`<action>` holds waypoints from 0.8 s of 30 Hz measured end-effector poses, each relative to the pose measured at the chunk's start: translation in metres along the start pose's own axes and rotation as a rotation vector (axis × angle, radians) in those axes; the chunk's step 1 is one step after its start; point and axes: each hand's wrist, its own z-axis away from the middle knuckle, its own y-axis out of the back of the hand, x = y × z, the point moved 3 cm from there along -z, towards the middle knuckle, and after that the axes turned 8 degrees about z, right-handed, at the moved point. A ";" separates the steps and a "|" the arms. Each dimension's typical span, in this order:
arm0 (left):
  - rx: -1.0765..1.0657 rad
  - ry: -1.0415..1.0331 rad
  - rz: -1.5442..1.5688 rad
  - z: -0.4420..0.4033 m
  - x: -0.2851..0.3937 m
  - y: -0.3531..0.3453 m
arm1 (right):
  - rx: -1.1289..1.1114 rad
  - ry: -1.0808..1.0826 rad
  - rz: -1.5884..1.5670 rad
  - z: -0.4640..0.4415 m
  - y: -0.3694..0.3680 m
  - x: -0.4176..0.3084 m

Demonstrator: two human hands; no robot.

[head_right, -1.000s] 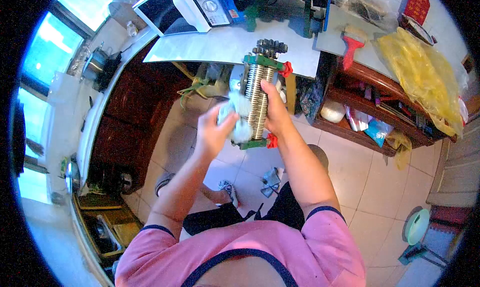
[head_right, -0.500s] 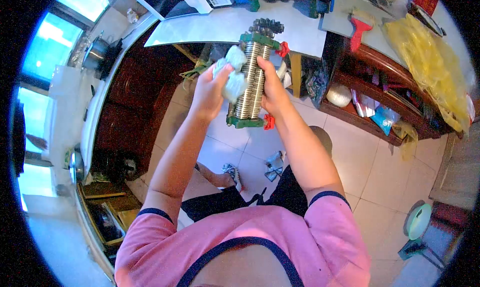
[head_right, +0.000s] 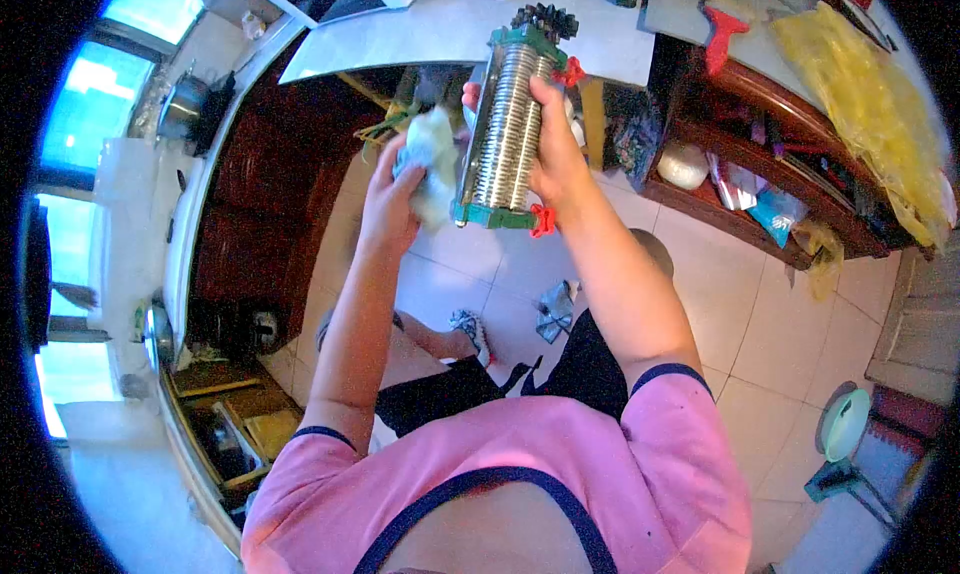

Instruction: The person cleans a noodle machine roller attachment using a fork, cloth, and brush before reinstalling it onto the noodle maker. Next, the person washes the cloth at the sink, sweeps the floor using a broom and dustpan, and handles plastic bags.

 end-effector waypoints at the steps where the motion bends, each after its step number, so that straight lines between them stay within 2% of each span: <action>1: -0.026 -0.062 -0.077 -0.004 0.003 -0.007 | 0.007 -0.013 -0.005 0.001 0.003 0.003; 3: -0.097 -0.066 -0.107 -0.022 -0.010 -0.016 | -0.010 -0.076 0.037 0.000 0.008 0.009; 4: -0.100 0.011 0.135 -0.023 -0.010 -0.031 | 0.064 -0.090 0.024 -0.002 0.005 0.013; 5: 0.043 0.231 0.222 -0.017 -0.013 -0.040 | 0.038 -0.068 -0.003 -0.003 -0.001 0.016; 7: -0.137 -0.217 -0.402 -0.024 -0.005 -0.025 | 0.024 -0.130 0.053 0.001 0.007 0.015; 9: -0.145 -0.342 -0.685 -0.036 0.006 -0.007 | 0.107 -0.176 0.085 0.001 0.005 0.017; 11: -0.138 -0.345 -0.603 -0.030 0.005 -0.001 | 0.110 -0.229 0.124 0.001 0.009 0.022; 13: 0.137 -0.174 -0.423 -0.023 -0.001 0.003 | 0.181 -0.292 0.244 0.001 0.008 0.032; 14: 0.139 -0.011 -0.247 -0.020 -0.005 0.004 | 0.212 -0.288 0.316 0.003 0.006 0.037; 15: 0.136 -0.012 -0.235 -0.016 -0.011 0.007 | 0.212 -0.276 0.409 0.002 0.008 0.043; 17: 0.044 0.236 0.134 -0.013 -0.046 0.008 | 0.262 -0.214 0.720 -0.002 0.024 0.061; 18: 0.061 0.350 0.200 -0.011 -0.063 0.012 | 0.351 -0.256 0.910 -0.008 0.056 0.083; 19: 0.061 0.468 0.260 -0.007 -0.075 0.017 | 0.387 -0.184 1.310 -0.001 0.045 0.082; 20: 0.003 0.471 0.351 0.004 -0.066 0.007 | 0.378 -0.411 1.380 0.005 0.029 0.080; 21: 0.054 0.421 0.355 0.008 -0.074 0.008 | 0.243 -0.232 1.409 0.009 0.016 0.076; 22: 0.136 0.420 0.394 0.010 -0.086 0.022 | 0.195 0.078 1.187 0.004 0.027 0.098; 23: 0.046 0.442 0.414 0.003 -0.098 0.033 | 0.003 -0.143 1.151 0.016 -0.007 0.071; 24: 0.112 0.360 0.483 -0.003 -0.106 0.053 | 0.004 -0.035 1.297 0.018 0.003 0.079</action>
